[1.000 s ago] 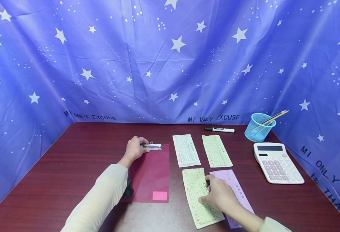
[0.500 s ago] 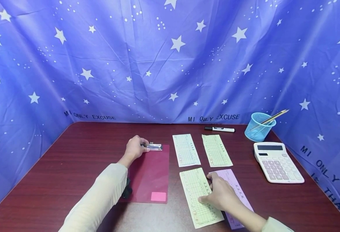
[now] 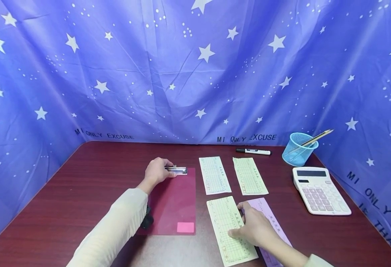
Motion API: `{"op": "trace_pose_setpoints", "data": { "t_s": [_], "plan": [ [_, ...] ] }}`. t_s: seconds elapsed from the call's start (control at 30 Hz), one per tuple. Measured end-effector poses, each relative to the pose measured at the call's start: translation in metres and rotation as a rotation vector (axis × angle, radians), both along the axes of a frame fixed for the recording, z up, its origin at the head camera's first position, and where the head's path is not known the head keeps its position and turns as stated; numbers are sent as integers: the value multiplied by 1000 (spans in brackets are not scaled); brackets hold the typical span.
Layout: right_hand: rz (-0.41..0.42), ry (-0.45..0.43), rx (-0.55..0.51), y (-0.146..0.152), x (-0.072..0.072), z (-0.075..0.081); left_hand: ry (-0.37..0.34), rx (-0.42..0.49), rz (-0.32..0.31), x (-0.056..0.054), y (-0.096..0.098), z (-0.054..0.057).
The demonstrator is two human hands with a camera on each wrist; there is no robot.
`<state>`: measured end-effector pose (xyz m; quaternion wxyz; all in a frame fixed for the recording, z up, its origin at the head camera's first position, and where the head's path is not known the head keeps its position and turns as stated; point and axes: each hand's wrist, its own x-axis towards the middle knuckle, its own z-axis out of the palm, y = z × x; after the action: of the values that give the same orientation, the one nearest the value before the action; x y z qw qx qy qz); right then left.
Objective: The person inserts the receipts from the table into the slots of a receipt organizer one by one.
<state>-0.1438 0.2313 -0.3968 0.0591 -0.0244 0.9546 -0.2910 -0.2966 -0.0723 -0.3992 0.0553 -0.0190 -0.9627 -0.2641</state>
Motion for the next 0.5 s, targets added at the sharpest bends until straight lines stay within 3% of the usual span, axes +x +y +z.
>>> {"op": "trace_pose_setpoints", "data": {
  "t_s": [0.27,0.5],
  "plan": [
    [-7,7,-5,0,1,-1,83,-52,-107,-4,-1,-6],
    [-15,-2,-7,0,1,0,112,-37,-120,-8,-2,-13]
  ]
}}
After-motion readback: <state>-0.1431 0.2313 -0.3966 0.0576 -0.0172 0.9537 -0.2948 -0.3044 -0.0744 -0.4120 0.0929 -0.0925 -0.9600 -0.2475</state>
